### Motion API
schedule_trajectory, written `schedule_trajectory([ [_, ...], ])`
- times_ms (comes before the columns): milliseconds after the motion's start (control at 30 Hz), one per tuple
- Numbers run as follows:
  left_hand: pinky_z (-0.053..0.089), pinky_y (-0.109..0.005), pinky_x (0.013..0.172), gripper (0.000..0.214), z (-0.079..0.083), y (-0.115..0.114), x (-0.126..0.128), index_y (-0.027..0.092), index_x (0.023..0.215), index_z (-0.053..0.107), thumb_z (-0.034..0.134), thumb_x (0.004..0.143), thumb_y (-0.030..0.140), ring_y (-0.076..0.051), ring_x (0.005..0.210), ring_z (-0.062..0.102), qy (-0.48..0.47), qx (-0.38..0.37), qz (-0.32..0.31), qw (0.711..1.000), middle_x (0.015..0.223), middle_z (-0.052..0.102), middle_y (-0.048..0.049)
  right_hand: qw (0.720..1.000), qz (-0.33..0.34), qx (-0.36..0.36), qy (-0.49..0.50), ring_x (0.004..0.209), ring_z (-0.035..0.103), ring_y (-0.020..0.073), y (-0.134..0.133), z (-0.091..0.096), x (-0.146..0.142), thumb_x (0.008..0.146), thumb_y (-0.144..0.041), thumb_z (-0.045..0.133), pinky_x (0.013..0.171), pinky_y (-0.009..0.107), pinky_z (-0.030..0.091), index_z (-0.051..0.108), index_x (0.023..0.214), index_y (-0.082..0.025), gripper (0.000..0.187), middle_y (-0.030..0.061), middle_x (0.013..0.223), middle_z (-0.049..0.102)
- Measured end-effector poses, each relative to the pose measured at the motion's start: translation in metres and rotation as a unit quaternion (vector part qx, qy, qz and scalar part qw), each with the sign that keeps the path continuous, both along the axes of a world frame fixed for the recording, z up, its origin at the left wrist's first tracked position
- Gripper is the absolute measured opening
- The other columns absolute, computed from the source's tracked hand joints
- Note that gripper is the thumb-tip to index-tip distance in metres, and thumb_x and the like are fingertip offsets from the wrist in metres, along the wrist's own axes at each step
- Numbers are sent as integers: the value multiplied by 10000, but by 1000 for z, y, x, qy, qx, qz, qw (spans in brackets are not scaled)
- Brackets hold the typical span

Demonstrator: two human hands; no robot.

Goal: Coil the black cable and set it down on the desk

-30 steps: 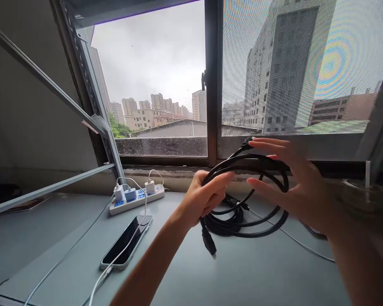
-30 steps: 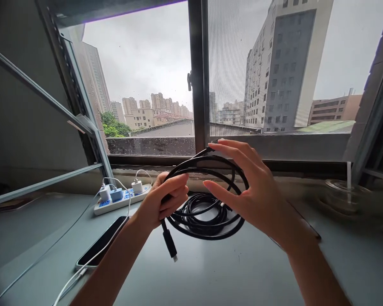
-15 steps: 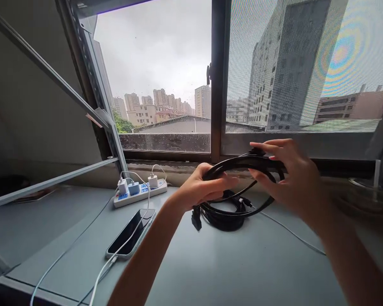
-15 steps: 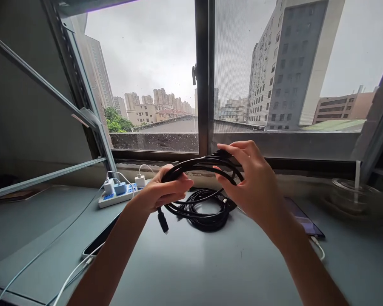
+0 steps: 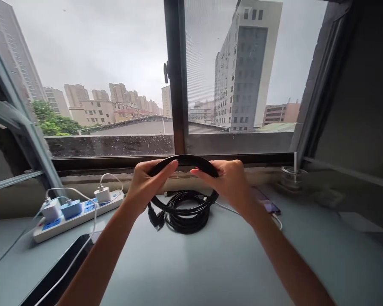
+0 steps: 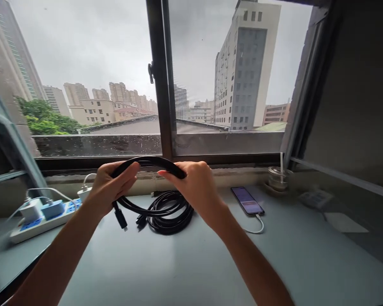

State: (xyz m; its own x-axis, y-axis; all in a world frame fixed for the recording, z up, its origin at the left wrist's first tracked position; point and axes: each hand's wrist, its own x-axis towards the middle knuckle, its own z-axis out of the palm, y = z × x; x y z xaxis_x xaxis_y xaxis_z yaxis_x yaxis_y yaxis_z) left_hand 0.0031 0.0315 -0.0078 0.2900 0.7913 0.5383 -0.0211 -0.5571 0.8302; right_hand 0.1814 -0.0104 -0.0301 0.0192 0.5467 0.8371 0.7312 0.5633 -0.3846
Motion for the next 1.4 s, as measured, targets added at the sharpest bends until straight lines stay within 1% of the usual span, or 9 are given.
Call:
schedule_trajectory([
  [200,83,-191,323,578,-3,-2,1,172,458,313,690,679,550,-9,324,138,-13,2,-27,1000,369,193,78,998,42,-38,36,472,234,57,-4,5,0,774,-585,590,446,222,201,478,464,-149,547,-60,448,307],
  [500,58,-210,316,590,-19,-19,24,183,483,296,633,681,624,-24,308,159,-47,-25,-26,998,362,200,78,997,3,-15,70,460,390,69,-14,9,5,764,-596,598,456,210,267,569,533,-153,500,-38,445,459],
  [633,81,-219,325,600,-21,-23,26,175,464,288,635,688,611,-27,323,171,-56,21,-13,998,368,214,69,998,22,22,50,459,381,64,-17,11,8,774,-543,621,469,213,281,571,515,-156,468,-37,451,480],
  [833,84,-232,343,564,-11,-16,14,176,466,322,663,698,560,-32,340,188,-35,51,22,998,395,218,67,992,82,-52,83,452,504,83,-10,5,1,792,-549,586,464,209,351,605,537,-146,477,-12,466,543],
  [900,96,-233,349,565,-7,-15,9,173,449,323,671,704,537,-31,345,191,-21,73,28,997,392,222,66,976,157,-104,108,434,520,83,-11,4,-2,794,-528,592,442,195,376,590,522,-146,469,-11,456,549],
  [1000,127,-230,355,573,-4,-12,1,167,424,309,655,742,496,-26,340,187,-2,101,9,995,372,231,65,927,291,-177,156,411,530,75,-14,4,-7,771,-462,649,408,165,398,563,491,-142,434,-12,442,553],
  [1133,81,-217,313,564,-6,-7,-6,165,424,307,592,807,465,-27,305,187,13,111,-113,987,350,238,61,859,422,-219,191,366,521,71,-18,6,-6,807,-433,626,355,150,388,564,465,-130,461,1,431,560],
  [1233,75,-197,293,573,-8,-7,-5,160,433,289,552,834,474,-20,296,177,16,95,-173,980,349,217,62,819,487,-232,196,328,498,63,-19,7,0,834,-402,609,317,144,364,578,460,-128,464,1,432,564],
  [1400,65,-183,284,623,-9,-8,3,161,435,241,611,765,539,-4,293,137,-16,13,-185,982,353,152,80,756,547,-288,217,367,555,87,-15,4,2,849,-416,582,344,154,414,600,518,-133,436,6,486,601],
])
